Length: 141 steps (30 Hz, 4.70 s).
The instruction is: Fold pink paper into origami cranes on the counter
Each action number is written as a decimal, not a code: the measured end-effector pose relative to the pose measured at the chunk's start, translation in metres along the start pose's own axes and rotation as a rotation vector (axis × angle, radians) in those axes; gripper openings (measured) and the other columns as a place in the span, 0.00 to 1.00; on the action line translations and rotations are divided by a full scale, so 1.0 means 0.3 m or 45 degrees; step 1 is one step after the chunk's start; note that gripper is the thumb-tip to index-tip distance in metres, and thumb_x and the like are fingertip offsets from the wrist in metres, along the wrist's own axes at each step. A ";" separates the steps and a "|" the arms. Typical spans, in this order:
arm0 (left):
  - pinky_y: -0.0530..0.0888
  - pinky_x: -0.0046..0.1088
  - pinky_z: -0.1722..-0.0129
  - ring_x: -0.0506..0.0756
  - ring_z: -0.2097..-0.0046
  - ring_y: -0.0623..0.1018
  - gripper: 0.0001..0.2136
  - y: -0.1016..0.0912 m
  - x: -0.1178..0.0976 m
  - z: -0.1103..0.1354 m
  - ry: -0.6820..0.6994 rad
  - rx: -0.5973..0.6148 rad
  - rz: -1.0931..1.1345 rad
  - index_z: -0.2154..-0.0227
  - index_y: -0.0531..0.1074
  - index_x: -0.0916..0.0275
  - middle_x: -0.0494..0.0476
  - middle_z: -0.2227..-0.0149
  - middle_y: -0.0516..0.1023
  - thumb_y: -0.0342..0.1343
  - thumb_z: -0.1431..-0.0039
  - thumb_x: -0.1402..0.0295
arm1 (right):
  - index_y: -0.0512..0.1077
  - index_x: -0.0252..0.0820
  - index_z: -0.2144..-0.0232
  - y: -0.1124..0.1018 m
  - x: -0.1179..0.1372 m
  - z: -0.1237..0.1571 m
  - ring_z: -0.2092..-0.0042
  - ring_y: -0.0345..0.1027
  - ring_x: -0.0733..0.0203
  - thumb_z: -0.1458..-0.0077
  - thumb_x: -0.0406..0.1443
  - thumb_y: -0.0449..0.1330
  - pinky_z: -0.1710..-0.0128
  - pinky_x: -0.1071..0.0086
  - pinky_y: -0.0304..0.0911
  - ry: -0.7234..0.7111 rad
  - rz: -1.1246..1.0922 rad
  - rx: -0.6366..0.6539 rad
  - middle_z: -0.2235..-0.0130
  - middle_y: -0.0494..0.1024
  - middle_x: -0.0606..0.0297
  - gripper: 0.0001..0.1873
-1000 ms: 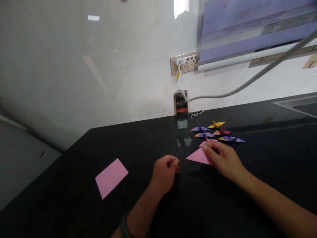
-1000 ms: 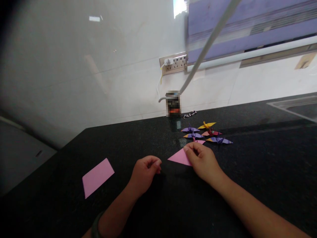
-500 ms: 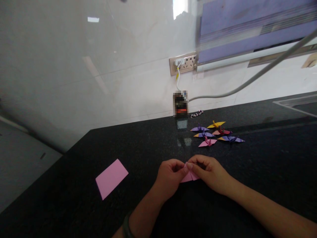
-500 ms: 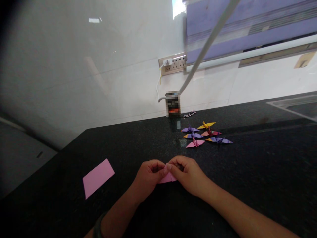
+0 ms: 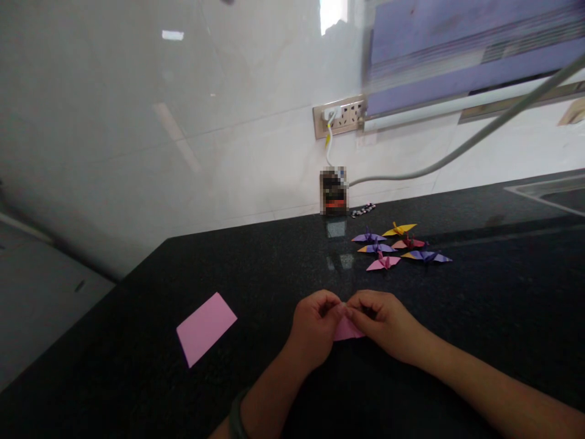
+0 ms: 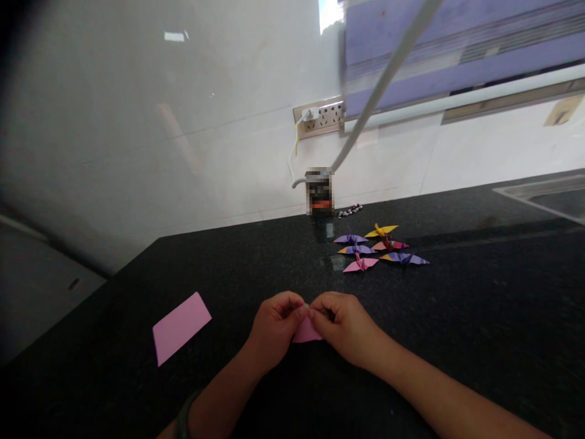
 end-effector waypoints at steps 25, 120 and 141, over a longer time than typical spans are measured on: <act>0.61 0.21 0.78 0.47 0.77 0.65 0.06 -0.006 0.009 0.000 -0.099 0.007 0.092 0.75 0.66 0.65 0.49 0.79 0.67 0.55 0.55 0.67 | 0.70 0.38 0.77 -0.012 -0.009 0.002 0.75 0.60 0.67 0.52 0.34 0.53 0.76 0.75 0.56 -0.003 -0.085 0.059 0.77 0.69 0.67 0.08; 0.65 0.26 0.73 0.48 0.75 0.69 0.13 0.022 0.046 0.006 -0.498 0.214 1.026 0.76 0.66 0.68 0.54 0.77 0.69 0.54 0.52 0.61 | 0.68 0.37 0.73 0.010 -0.016 0.012 0.77 0.58 0.71 0.57 0.41 0.60 0.79 0.77 0.53 0.208 -0.820 0.177 0.75 0.70 0.68 0.12; 0.65 0.24 0.74 0.47 0.75 0.68 0.12 0.001 0.053 -0.003 -0.494 0.116 1.041 0.76 0.65 0.66 0.51 0.77 0.67 0.55 0.53 0.60 | 0.67 0.37 0.75 0.006 -0.025 0.012 0.78 0.56 0.71 0.53 0.41 0.56 0.79 0.77 0.54 0.207 -0.647 0.157 0.77 0.66 0.68 0.11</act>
Point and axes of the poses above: each hand's wrist, its own z-axis away from the middle knuckle, its own y-axis out of the palm, x = y × z, the point moved 4 cm from there along -z, towards the middle knuckle
